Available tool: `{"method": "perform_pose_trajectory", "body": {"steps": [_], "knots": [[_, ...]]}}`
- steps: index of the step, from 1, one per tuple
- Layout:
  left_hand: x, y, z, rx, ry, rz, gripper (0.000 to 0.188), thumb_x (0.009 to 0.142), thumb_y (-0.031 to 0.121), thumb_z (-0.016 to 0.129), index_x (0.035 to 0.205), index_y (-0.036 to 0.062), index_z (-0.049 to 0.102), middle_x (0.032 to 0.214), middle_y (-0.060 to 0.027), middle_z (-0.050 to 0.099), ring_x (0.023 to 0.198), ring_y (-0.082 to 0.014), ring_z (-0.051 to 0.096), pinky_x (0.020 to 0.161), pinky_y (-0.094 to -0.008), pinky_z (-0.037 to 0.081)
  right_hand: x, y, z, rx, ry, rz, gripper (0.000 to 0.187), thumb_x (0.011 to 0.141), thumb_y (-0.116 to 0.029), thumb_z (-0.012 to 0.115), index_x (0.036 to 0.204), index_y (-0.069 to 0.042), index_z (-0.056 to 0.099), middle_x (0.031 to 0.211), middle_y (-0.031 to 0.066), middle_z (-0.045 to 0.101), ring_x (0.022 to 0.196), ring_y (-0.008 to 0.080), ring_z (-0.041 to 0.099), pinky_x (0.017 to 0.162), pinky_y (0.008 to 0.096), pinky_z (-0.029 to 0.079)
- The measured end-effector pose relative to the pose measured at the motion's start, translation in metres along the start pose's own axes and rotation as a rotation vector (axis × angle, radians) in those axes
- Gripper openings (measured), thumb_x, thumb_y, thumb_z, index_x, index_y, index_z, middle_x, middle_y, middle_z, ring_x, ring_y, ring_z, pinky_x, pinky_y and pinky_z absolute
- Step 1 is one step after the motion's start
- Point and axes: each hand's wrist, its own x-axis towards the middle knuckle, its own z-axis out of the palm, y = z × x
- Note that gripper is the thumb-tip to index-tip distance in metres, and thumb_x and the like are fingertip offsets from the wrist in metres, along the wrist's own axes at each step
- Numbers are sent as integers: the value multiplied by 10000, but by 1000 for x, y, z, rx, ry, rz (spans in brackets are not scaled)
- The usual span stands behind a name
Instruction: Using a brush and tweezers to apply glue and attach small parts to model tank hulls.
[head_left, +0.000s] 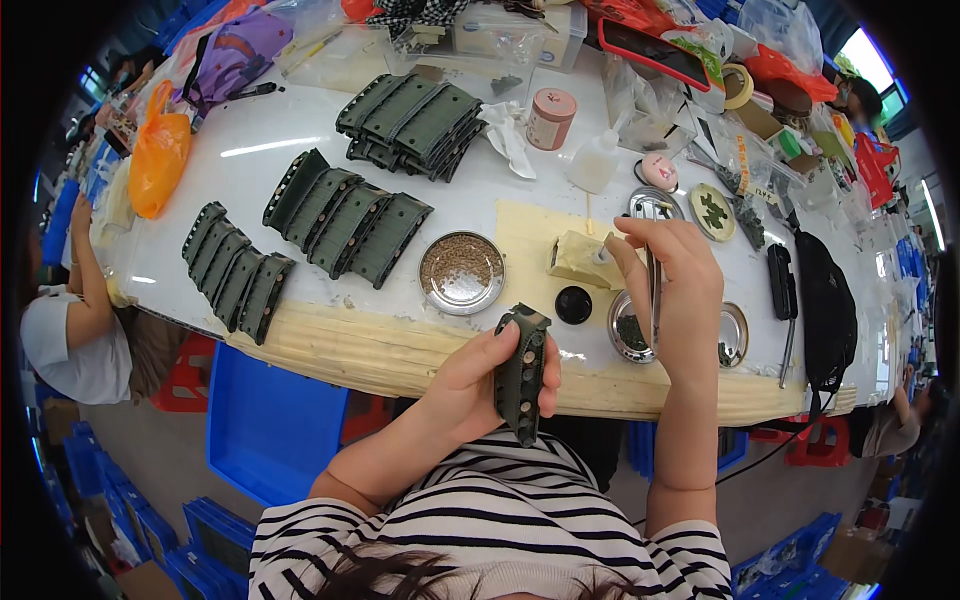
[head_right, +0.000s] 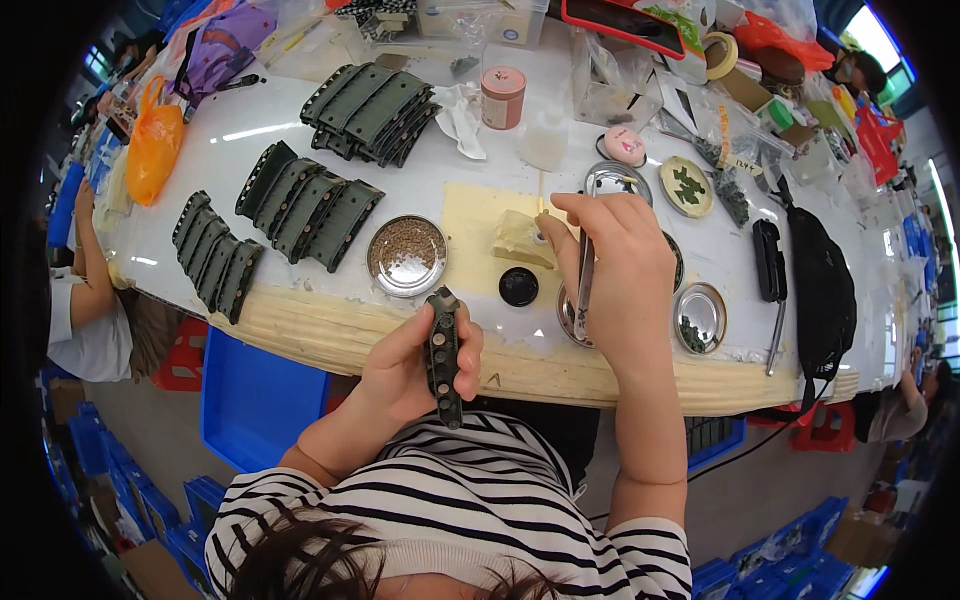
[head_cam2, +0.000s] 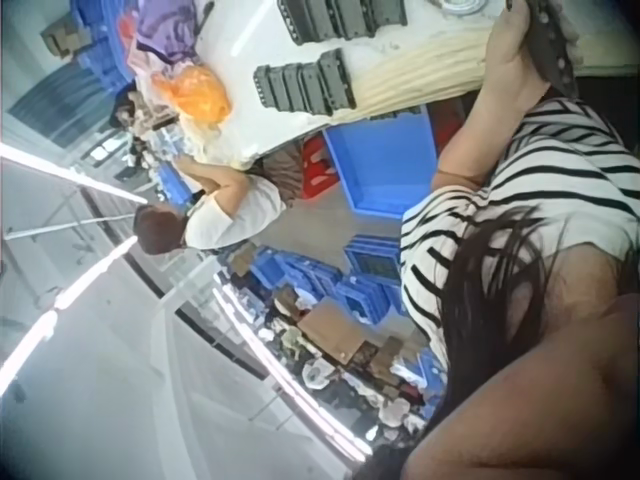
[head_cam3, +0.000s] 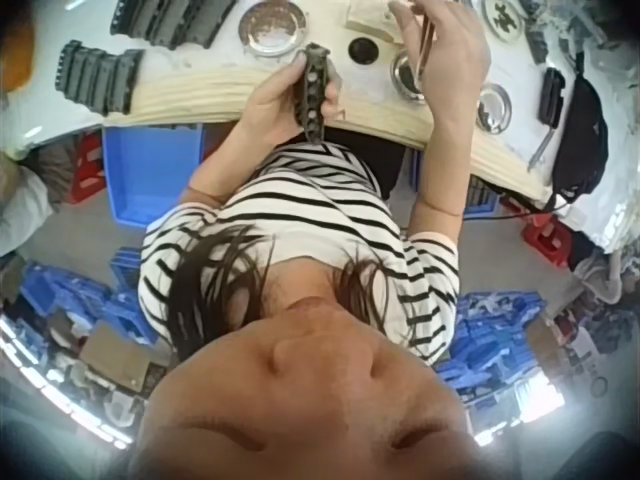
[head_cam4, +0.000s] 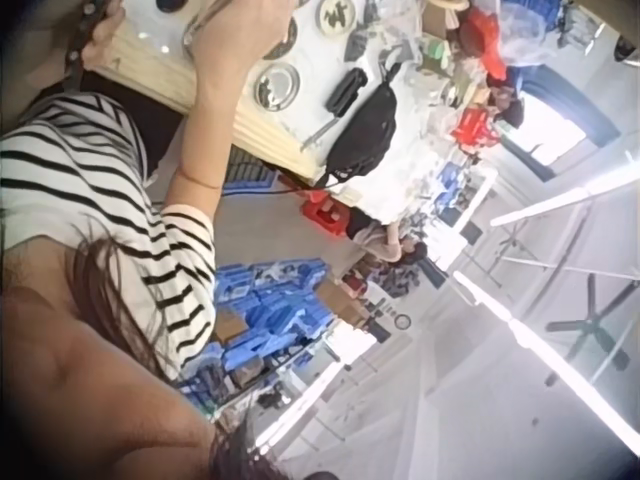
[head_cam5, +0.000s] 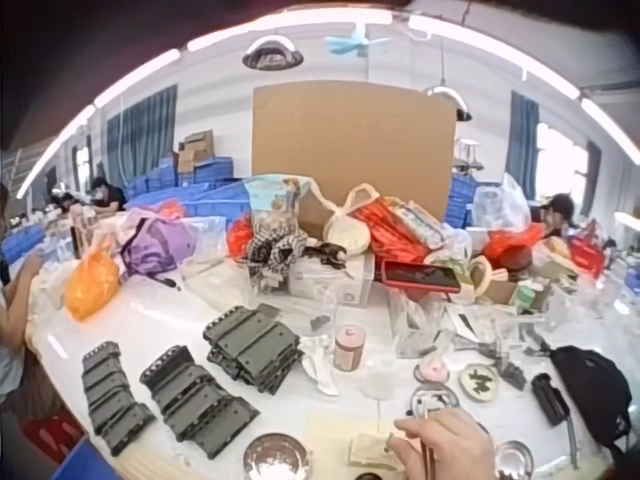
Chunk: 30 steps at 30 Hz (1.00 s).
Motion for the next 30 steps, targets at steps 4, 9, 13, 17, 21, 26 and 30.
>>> {"method": "perform_pose_trajectory", "body": {"steps": [4,9,13,17,21,26,30], "knots": [[1,1,4,-66,28,-43,357,1003,382,365,1010,48,491,817,-94,548,649,-196,565,609,-325,444,2,4,8,-27,-1,-22,161,715,-78,759,834,-42,657,723,70,609,690,230,560,614,323,449],[3,0,2,-148,-12,-64,343,1002,365,354,1011,51,493,801,-84,544,631,-188,552,593,-315,431,2,3,7,26,-20,-2,143,716,-68,760,800,-35,649,714,68,601,676,229,548,607,316,442],[5,-3,-3,-324,-150,-62,371,1004,338,357,1078,19,531,835,-121,589,684,-224,601,659,-340,489,4,-5,-3,68,84,3,132,722,-46,756,800,-30,651,698,64,591,658,205,532,603,307,437],[6,-4,-1,-337,-155,-70,390,1004,338,353,1113,4,523,819,-113,587,670,-215,599,640,-333,492,-7,-19,-16,373,193,79,112,759,-11,729,834,-17,646,727,50,577,685,147,511,635,261,411],[5,-3,4,-240,-118,-85,415,998,372,346,1144,17,505,785,-79,546,602,-177,529,578,-311,437,-27,-34,-18,709,48,159,102,818,-12,689,895,-13,621,777,26,536,723,109,477,673,214,368],[5,-5,8,-148,-89,-89,443,992,395,336,1180,30,501,771,-59,524,569,-157,492,544,-305,409,-34,-41,-9,881,-62,259,81,866,-15,646,923,-10,588,816,35,518,720,91,549,635,202,403],[4,-6,8,-255,-133,-78,447,996,359,351,1186,-15,504,793,-92,568,608,-196,559,594,-320,468,-34,-43,-9,945,-81,262,55,900,-2,596,944,5,564,861,60,525,732,107,634,637,205,464]]}}
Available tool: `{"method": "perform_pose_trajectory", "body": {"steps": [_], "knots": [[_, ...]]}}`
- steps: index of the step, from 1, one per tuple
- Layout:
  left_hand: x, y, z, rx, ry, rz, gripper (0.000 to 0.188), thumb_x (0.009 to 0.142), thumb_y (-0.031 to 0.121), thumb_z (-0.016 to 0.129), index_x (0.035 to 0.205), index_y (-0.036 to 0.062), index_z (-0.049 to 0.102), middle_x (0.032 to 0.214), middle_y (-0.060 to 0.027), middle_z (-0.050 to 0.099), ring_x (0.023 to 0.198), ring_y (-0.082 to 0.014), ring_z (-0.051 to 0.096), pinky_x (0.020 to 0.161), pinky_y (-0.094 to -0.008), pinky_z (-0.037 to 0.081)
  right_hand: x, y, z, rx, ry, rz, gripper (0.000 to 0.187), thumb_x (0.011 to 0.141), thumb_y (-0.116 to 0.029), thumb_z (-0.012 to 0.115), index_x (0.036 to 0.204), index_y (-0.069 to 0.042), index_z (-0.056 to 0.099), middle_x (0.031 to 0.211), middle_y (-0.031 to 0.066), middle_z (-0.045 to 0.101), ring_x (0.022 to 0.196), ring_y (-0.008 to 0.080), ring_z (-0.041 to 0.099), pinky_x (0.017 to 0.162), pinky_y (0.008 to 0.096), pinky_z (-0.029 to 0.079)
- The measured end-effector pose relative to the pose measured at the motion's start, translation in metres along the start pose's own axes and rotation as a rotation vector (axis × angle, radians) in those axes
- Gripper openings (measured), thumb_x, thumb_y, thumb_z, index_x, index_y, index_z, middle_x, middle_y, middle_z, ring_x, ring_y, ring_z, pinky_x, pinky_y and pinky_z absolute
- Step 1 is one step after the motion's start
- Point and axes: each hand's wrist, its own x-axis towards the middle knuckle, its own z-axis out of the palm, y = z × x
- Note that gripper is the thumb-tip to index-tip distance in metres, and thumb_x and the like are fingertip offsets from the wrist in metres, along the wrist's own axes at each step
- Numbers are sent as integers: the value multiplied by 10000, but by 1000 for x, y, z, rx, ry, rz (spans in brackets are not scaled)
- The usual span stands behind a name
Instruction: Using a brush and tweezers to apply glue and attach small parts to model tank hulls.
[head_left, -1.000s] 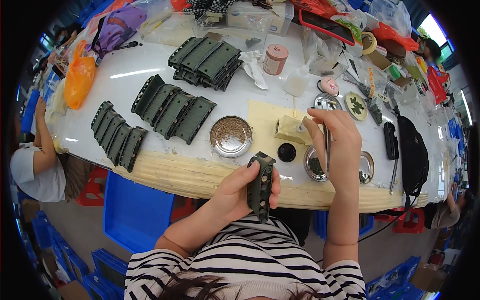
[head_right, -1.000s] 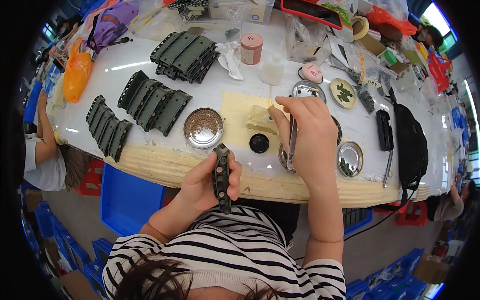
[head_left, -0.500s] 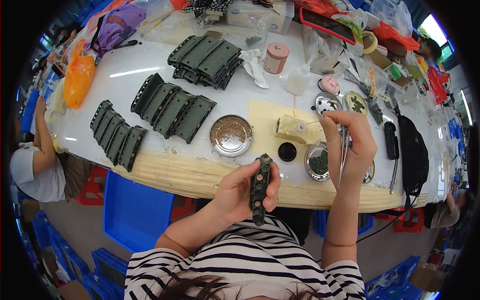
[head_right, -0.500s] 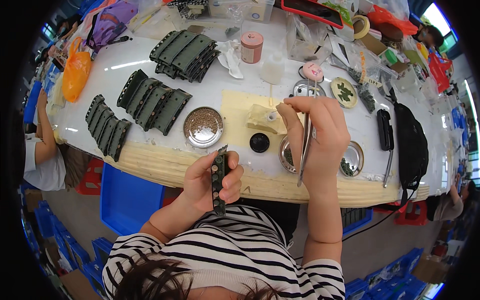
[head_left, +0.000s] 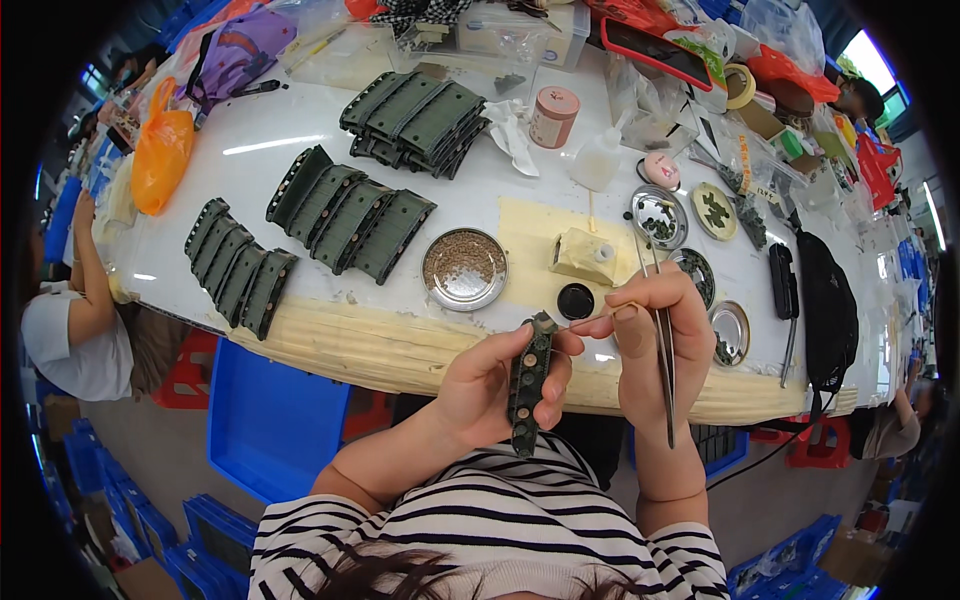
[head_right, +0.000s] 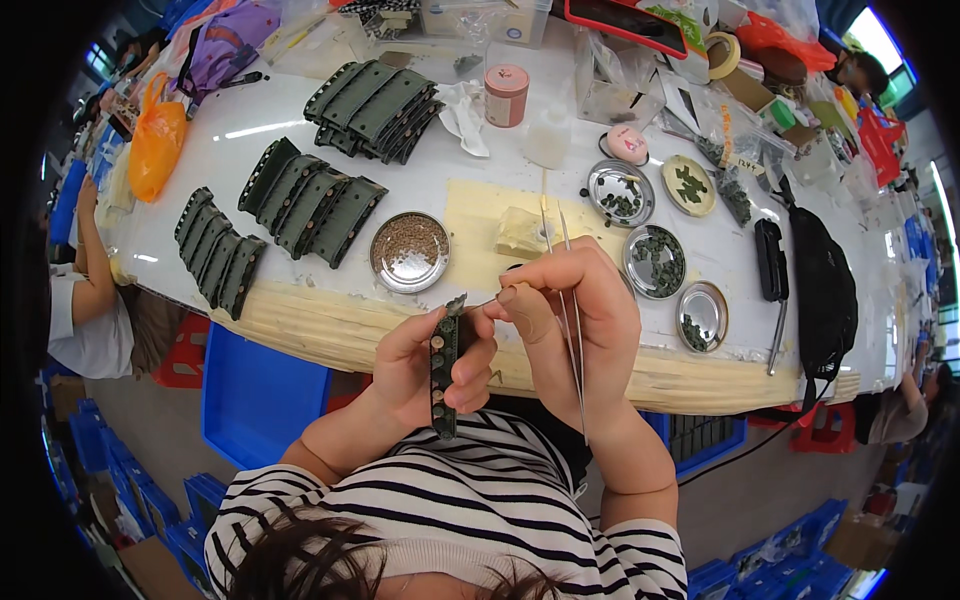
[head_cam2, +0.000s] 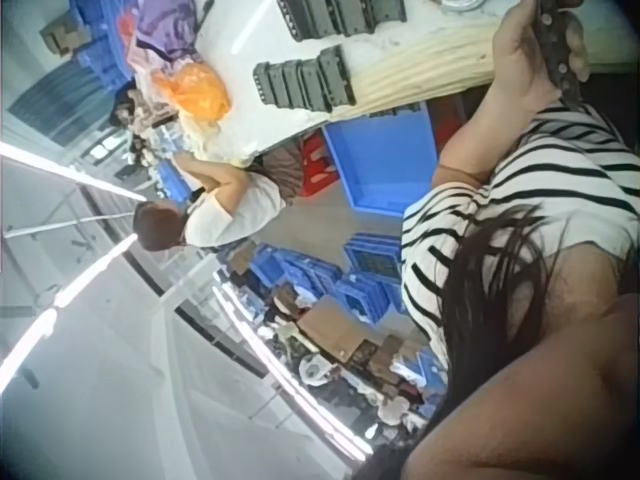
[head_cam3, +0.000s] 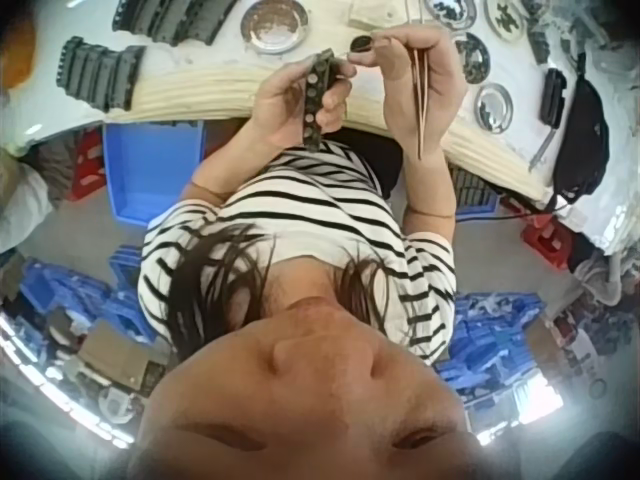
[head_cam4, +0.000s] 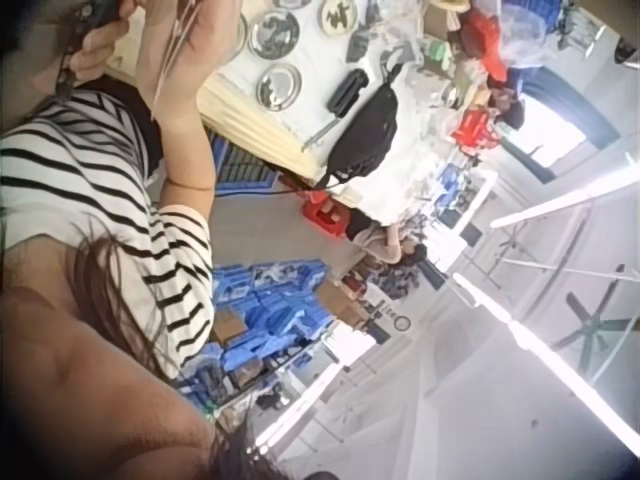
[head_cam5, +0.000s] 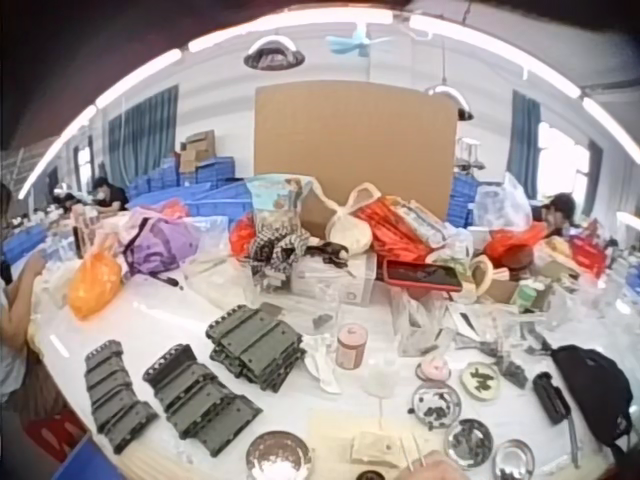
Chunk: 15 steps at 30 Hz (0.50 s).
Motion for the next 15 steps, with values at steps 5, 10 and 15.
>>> {"method": "perform_pose_trajectory", "body": {"steps": [5,10,15], "knots": [[0,-1,-1,-59,-23,-1,443,998,341,363,1184,-34,507,805,-110,591,629,-217,595,620,-328,497,1,-1,0,-19,-9,-19,32,913,2,572,941,11,558,865,61,520,740,115,644,648,209,479],[0,-1,-1,-63,-24,-9,439,997,341,364,1184,-29,508,809,-109,595,636,-218,600,621,-328,498,0,0,1,17,4,1,26,915,3,567,938,10,556,866,62,518,739,114,643,650,208,480],[0,-1,-1,-60,-21,-6,439,997,340,365,1189,-29,504,808,-108,598,636,-217,605,619,-327,500,1,-1,1,-6,-7,-10,23,914,5,567,934,11,556,866,61,518,735,109,635,649,209,478]]}}
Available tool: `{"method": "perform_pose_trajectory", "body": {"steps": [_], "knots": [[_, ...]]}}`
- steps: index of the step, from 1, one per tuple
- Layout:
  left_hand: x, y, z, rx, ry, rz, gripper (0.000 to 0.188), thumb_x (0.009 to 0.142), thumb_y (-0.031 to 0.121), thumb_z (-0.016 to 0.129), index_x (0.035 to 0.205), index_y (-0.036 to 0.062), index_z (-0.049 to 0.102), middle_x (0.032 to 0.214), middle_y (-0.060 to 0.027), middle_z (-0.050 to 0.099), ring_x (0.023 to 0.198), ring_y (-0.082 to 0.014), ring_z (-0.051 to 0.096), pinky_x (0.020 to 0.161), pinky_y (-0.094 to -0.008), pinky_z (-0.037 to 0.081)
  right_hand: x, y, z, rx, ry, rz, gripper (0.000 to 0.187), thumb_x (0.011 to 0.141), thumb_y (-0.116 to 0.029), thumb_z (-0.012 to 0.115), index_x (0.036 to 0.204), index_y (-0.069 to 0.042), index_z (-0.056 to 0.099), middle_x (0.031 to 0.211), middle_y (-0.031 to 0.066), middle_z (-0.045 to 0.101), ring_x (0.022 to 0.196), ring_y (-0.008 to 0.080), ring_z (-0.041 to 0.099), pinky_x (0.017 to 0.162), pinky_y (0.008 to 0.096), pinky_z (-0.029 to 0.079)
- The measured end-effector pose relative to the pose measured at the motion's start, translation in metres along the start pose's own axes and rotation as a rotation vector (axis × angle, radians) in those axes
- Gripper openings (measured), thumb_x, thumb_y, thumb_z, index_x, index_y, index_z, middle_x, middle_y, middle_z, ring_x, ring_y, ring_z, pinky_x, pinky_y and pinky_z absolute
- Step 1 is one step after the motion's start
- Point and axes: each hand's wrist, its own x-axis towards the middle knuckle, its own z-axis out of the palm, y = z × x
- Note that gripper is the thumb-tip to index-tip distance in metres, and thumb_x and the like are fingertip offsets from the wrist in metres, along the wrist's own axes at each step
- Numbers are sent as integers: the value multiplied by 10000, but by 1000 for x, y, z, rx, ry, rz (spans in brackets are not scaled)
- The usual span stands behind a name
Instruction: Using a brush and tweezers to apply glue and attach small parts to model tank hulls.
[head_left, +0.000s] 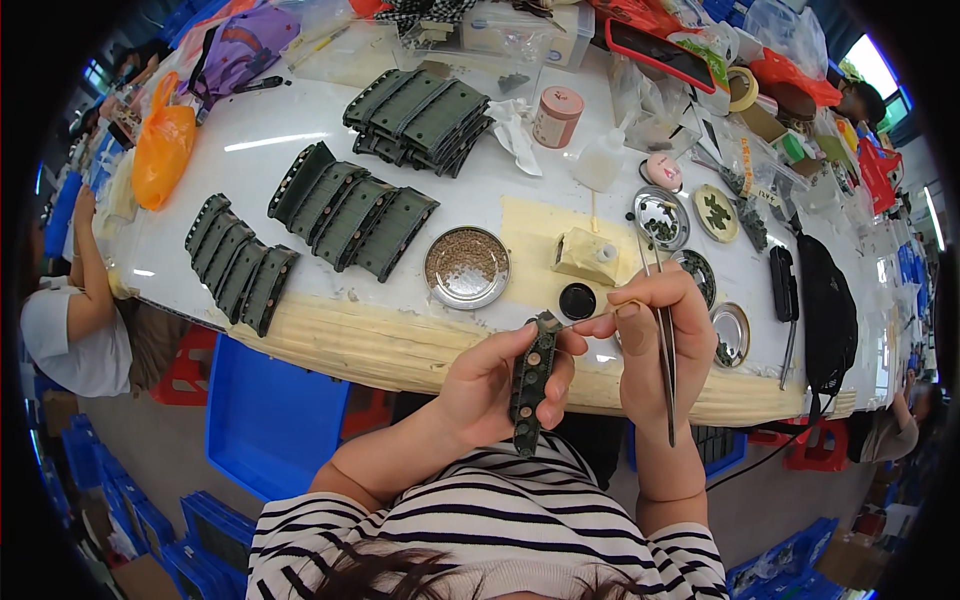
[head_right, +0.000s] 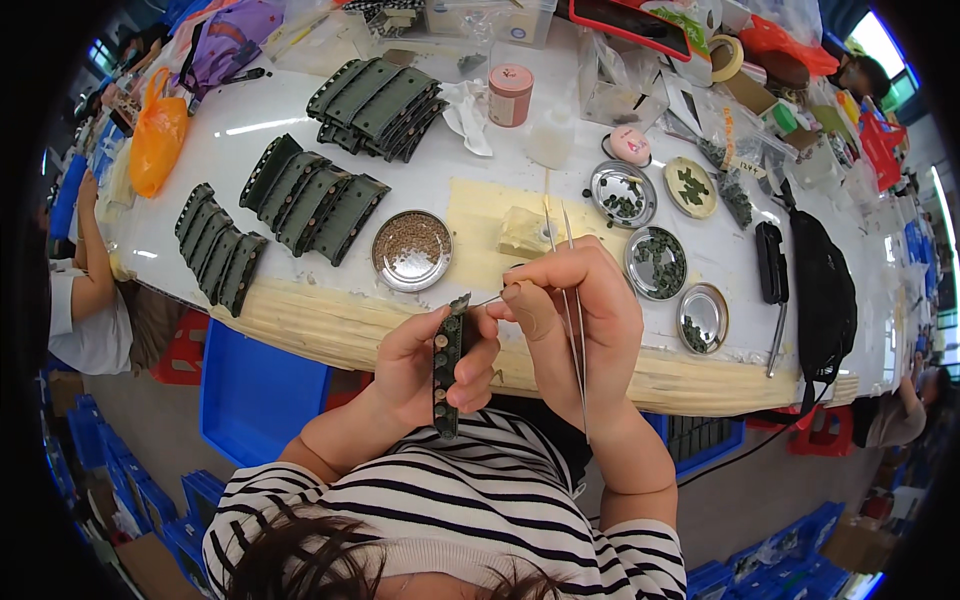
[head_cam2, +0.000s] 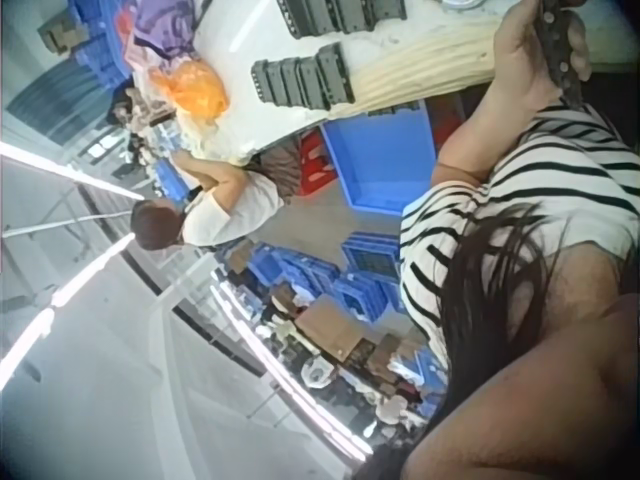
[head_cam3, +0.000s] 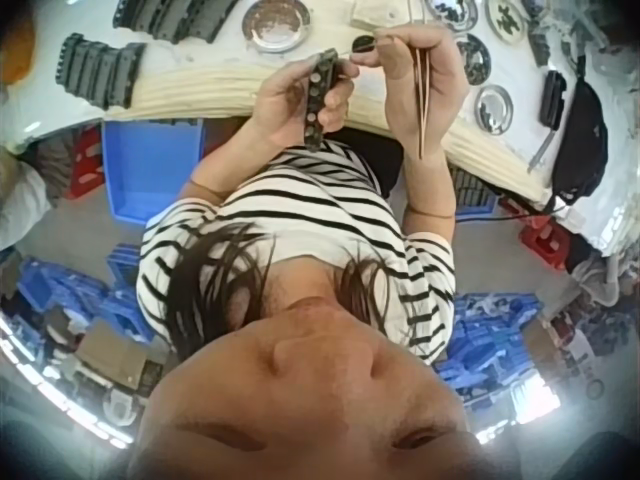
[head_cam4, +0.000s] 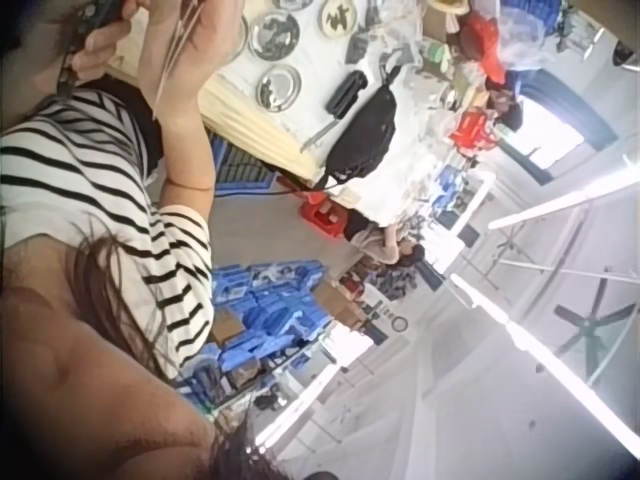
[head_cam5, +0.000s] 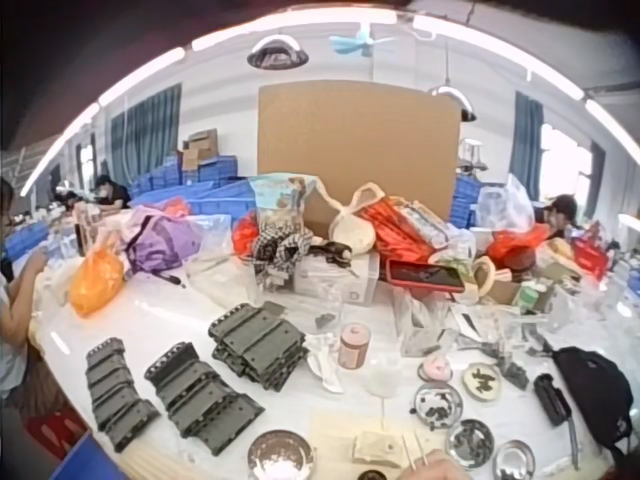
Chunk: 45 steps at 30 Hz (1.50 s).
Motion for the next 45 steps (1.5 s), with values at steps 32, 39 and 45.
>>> {"method": "perform_pose_trajectory", "body": {"steps": [32,39,45], "knots": [[-15,13,16,1139,307,206,460,929,124,601,1354,12,466,1198,-60,503,966,-84,525,826,-248,456,20,11,-22,-654,298,-412,114,766,-17,723,833,-22,631,711,46,555,696,178,491,628,273,394],[-10,8,22,1272,283,343,460,882,74,658,1310,-5,510,1075,-44,498,924,-83,531,783,-225,452,2,6,-9,-214,15,-128,115,870,-84,663,891,-26,566,775,42,510,682,128,426,625,241,360],[-12,8,23,1272,300,318,433,885,50,614,1301,-18,517,1117,-41,501,988,-95,514,832,-258,439,4,11,-6,-165,-5,-118,122,884,-104,653,896,-32,555,756,38,471,659,131,423,587,236,352]]}}
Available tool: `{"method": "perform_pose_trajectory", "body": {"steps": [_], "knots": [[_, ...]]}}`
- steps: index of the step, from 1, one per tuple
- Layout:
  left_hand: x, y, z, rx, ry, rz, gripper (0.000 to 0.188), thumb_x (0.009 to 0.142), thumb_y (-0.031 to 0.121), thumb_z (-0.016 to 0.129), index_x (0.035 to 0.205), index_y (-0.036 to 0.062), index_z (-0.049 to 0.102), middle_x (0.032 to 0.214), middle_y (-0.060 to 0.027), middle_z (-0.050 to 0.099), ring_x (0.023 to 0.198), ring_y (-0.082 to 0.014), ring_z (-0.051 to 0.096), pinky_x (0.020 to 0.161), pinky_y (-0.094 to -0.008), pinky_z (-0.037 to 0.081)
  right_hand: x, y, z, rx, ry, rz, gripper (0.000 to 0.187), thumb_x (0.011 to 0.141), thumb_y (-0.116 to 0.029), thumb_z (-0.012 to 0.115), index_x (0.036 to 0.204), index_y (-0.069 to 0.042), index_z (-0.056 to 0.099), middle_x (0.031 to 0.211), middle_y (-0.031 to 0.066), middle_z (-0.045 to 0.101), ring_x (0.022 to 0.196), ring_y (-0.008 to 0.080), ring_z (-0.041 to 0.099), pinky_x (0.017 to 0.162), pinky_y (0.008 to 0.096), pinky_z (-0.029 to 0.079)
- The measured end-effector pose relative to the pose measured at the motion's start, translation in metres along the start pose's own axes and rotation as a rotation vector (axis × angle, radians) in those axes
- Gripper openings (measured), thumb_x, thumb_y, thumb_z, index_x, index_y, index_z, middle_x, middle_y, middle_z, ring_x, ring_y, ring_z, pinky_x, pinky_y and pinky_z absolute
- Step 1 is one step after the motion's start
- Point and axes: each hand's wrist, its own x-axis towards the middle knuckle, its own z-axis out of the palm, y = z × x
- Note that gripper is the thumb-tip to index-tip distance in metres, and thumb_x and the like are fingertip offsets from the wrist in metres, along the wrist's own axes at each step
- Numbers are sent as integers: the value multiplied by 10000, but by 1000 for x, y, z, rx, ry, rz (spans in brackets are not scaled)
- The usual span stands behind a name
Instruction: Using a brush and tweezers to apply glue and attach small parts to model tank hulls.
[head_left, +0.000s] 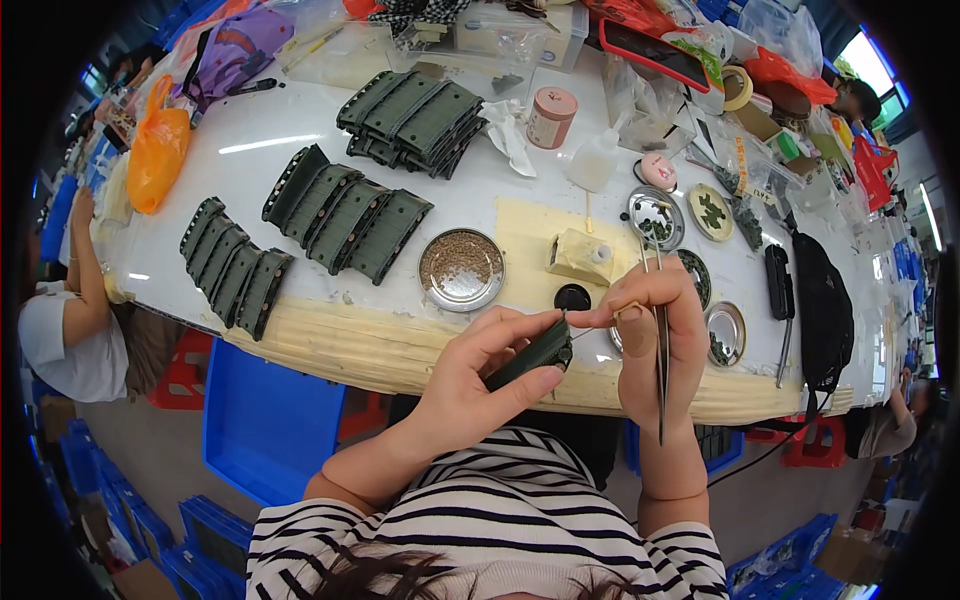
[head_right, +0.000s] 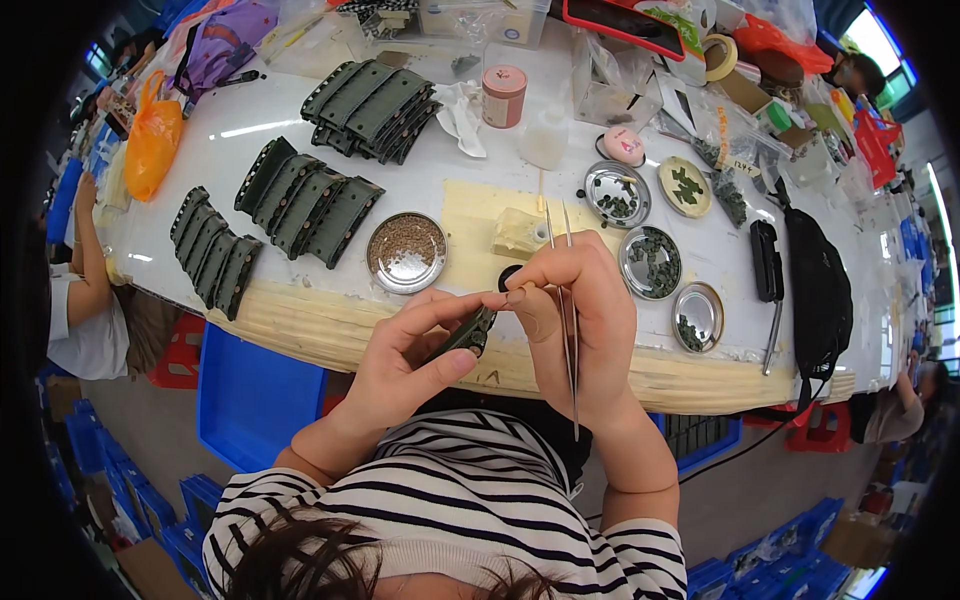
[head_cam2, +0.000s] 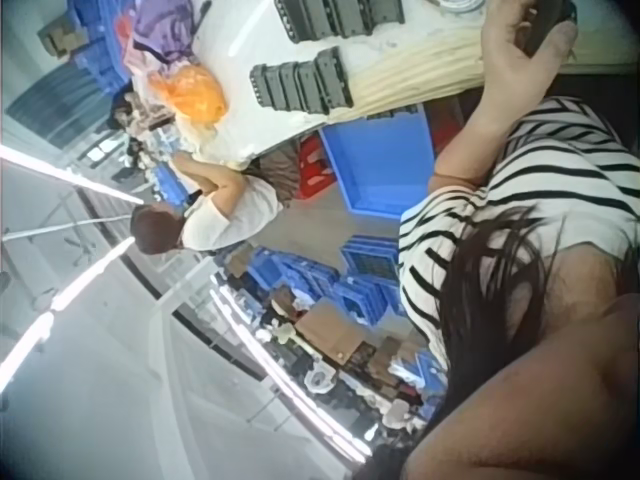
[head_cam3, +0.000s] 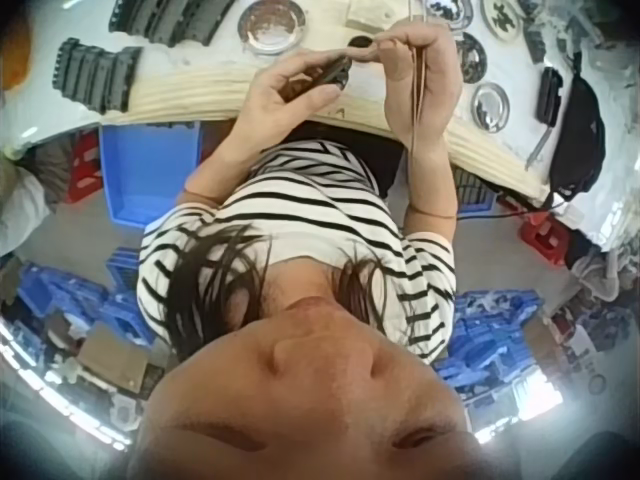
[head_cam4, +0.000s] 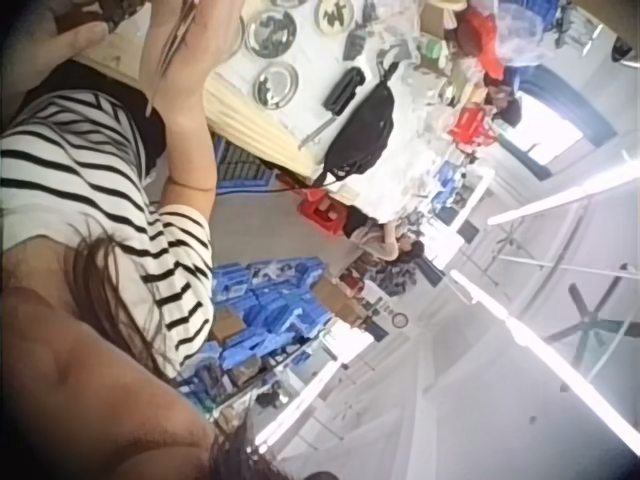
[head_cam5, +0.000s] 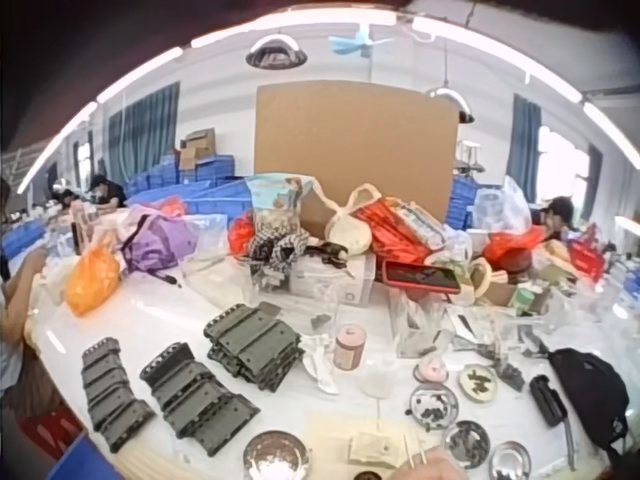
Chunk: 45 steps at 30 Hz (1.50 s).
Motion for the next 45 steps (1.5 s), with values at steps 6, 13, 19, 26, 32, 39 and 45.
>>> {"method": "perform_pose_trajectory", "body": {"steps": [6,13,19,26,32,39,45], "knots": [[0,1,0,2,-3,3,432,885,52,614,1299,-26,515,1109,-39,500,974,-91,514,819,-250,441,1,1,-2,-61,-28,-42,134,871,-100,667,889,-31,553,761,41,484,652,132,419,578,237,346],[0,0,-1,21,-8,-1,431,889,57,610,1301,-27,513,1106,-40,499,973,-90,512,816,-247,441,0,0,-1,-69,-45,8,163,901,-165,620,885,-29,531,757,45,493,663,123,448,607,245,393],[2,-3,-1,-3,4,40,456,873,64,665,1299,-6,519,1057,-42,504,882,-75,536,733,-207,449,1,-3,1,135,34,114,237,975,-225,509,909,1,490,812,56,498,699,103,520,703,264,533],[2,-5,-2,-31,-7,30,427,901,69,622,1305,-10,508,1092,-46,511,905,-88,545,772,-213,454,19,15,-17,-276,279,4,79,892,-61,617,881,-3,566,795,57,522,666,122,522,635,245,446],[0,-18,-7,-559,-140,-182,492,989,291,481,1356,-30,413,1231,-152,542,1065,-184,571,910,-305,460,33,28,-14,-749,220,-210,113,759,-34,722,797,-31,616,728,71,560,694,223,525,635,308,426],[2,-18,-6,-601,-195,-167,635,973,432,454,1386,-35,341,1303,-237,499,1159,-304,546,990,-396,426,29,28,-12,-821,106,-193,128,737,-45,734,813,-41,630,743,77,588,774,274,532,663,353,439],[2,-21,-6,-627,-243,-91,561,1010,357,378,1404,-38,317,1309,-221,501,1190,-287,532,1017,-379,410,28,30,-14,-795,100,-199,183,725,-54,745,885,-26,660,735,84,587,762,269,535,669,351,444]]}}
